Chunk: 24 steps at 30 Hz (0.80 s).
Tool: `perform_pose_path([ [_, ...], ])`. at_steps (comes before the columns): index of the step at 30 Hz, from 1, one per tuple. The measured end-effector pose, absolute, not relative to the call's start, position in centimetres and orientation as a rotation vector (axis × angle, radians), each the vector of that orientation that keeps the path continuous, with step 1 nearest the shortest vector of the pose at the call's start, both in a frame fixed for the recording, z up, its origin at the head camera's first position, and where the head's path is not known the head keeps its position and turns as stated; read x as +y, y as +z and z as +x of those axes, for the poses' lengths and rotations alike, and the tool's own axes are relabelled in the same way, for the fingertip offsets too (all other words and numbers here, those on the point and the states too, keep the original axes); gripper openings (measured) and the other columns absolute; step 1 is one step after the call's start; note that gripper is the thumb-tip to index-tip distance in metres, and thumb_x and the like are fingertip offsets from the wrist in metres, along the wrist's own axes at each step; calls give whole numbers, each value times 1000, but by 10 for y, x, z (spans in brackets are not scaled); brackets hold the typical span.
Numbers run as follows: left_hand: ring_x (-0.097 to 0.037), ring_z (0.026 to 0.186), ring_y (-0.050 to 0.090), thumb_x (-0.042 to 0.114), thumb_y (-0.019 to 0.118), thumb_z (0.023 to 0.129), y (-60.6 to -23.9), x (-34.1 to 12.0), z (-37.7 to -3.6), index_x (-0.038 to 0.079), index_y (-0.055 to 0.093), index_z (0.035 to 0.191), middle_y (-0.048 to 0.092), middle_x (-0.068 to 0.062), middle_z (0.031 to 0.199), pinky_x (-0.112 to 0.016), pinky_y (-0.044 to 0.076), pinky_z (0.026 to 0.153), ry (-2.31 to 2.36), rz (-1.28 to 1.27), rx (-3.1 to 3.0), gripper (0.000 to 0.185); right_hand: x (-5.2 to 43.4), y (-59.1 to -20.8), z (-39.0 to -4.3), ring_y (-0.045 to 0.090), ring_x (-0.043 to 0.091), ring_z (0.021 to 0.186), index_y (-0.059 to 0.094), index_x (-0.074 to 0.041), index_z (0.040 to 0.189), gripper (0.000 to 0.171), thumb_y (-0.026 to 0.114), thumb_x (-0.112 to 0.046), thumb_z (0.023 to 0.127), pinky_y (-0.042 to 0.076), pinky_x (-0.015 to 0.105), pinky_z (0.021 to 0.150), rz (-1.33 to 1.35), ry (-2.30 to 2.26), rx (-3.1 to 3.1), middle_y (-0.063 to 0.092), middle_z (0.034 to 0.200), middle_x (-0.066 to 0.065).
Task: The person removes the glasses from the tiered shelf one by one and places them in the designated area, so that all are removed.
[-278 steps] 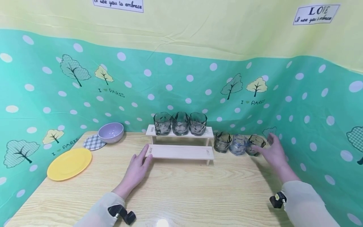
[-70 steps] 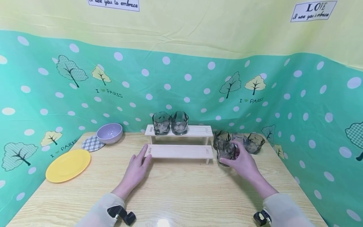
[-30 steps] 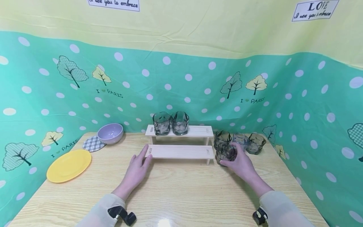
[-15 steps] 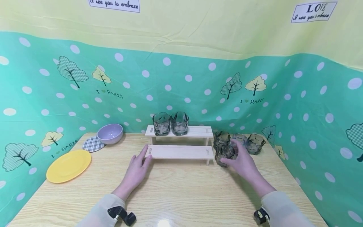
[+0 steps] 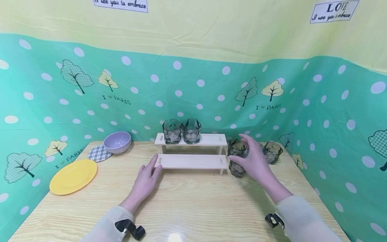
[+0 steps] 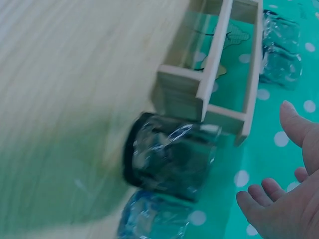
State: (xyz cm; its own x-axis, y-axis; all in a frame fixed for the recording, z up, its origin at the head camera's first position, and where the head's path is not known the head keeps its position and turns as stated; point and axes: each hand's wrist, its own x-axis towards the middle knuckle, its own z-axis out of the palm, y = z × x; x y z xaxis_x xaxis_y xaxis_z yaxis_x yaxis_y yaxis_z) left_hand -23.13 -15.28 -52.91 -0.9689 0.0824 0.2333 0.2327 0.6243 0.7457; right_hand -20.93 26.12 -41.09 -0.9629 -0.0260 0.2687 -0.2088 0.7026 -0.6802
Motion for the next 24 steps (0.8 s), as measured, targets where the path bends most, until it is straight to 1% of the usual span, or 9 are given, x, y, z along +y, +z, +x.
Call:
perform_pose_path([
  [3,-38,159,41,33,51,120,-530,-153,-232,6,32,174,41,-18,172,-60,4,136,-1261,-269,-2665,63,253,-406,-213,44,55,151,30,-6,172,105,94,-27,92,38,68,124,216,1142,-2659,44,165,32],
  [8,-39,159,41,33,51,119,-532,-152,-231,7,32,174,41,-18,172,-60,4,136,-1264,-266,-2657,64,237,-402,-220,46,54,149,30,-8,173,105,95,-27,91,40,68,123,243,1182,-2637,45,165,30],
  [13,-39,159,41,33,52,119,-533,-153,-231,8,32,174,41,-17,172,-59,4,137,-1266,-255,-2658,64,220,-399,-229,41,50,155,26,-12,175,109,94,-28,91,36,62,128,265,1281,-2623,41,168,28],
  [17,-38,159,40,34,51,119,-534,-153,-232,8,31,174,41,-17,172,-58,3,137,-1264,-247,-2660,64,206,-397,-237,41,49,155,26,-16,175,108,94,-29,92,35,61,129,272,1345,-2608,41,168,26],
  [20,-38,159,41,34,51,119,-536,-153,-233,9,31,174,41,-17,172,-58,3,137,-1260,-249,-2660,64,195,-396,-243,42,47,155,26,-16,175,107,94,-25,92,35,59,129,294,1412,-2582,42,168,26],
  [24,-38,158,42,34,52,119,-537,-153,-234,8,32,174,43,-18,171,-58,4,137,-1264,-257,-2651,64,180,-396,-252,44,44,154,27,-18,175,109,95,-18,90,35,55,131,343,1482,-2539,45,166,23],
])
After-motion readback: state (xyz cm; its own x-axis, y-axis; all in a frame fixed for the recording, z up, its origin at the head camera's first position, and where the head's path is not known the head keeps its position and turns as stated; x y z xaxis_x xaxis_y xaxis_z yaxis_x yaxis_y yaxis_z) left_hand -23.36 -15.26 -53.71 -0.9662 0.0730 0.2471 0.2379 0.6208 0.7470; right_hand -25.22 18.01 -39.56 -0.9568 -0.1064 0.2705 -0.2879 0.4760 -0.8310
